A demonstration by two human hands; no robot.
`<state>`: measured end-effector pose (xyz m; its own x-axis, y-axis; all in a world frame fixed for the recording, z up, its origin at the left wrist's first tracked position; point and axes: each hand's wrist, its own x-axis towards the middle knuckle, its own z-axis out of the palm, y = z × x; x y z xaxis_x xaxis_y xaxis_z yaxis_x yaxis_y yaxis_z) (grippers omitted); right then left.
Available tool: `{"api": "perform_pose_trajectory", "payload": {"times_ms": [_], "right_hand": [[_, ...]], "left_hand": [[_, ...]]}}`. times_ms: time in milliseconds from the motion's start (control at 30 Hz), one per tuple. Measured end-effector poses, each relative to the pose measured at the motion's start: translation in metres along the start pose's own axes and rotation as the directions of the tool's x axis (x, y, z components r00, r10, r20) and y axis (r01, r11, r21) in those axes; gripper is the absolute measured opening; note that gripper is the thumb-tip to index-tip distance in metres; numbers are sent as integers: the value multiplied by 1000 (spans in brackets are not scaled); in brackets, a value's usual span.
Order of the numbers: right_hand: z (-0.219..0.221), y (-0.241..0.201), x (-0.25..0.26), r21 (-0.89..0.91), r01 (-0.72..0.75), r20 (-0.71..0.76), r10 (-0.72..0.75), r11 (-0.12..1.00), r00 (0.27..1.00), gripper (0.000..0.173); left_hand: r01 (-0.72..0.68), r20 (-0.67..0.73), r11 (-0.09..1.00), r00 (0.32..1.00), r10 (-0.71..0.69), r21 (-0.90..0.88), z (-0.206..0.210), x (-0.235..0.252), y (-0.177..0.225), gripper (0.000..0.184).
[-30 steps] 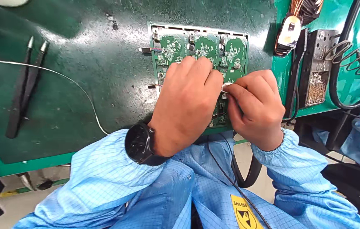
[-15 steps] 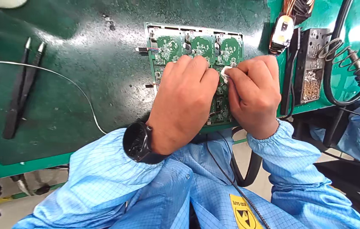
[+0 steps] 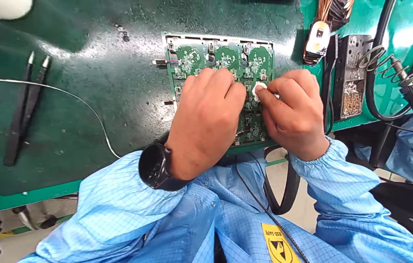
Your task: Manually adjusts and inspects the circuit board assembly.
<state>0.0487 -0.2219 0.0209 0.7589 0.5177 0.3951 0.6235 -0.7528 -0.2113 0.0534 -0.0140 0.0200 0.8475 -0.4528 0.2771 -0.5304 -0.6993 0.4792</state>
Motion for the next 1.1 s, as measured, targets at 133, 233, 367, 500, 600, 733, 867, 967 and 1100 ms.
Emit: {"api": "perform_pose_trajectory", "payload": {"times_ms": [133,233,367,500,600,733,867,967,1100], "right_hand": [[-6,8,-10,-16,-75,-2,75,997,997,16],[-2,0,-13,37,-16,-33,17,999,999,15],[0,5,-13,-4,0,-53,0,1000,999,14],[1,1,-13,15,21,-50,-20,1000,999,14],[-2,-2,-14,16,-1,-36,1,1000,999,15],[0,0,-13,2,-19,-54,19,1000,998,15],[1,-6,-14,10,-22,-55,22,1000,998,14],[-4,-1,-13,-13,-61,-36,60,998,998,15],[-4,-8,-11,67,-78,-6,79,995,997,15]], "left_hand": [[2,10,1000,1000,-2,-4,0,-1,1,17],[0,0,1000,1000,0,0,0,0,1,16],[-1,-3,1000,1000,1,2,0,0,0,16],[1,4,1000,1000,-1,-1,0,-1,0,17],[3,2,1000,1000,-3,4,0,-1,1,16],[-2,7,1000,1000,2,5,-1,-1,0,16],[-4,10,1000,1000,4,2,-1,-1,0,16],[3,0,1000,1000,-3,8,0,-1,1,16],[-3,4,1000,1000,3,2,-1,-1,1,16]]}}
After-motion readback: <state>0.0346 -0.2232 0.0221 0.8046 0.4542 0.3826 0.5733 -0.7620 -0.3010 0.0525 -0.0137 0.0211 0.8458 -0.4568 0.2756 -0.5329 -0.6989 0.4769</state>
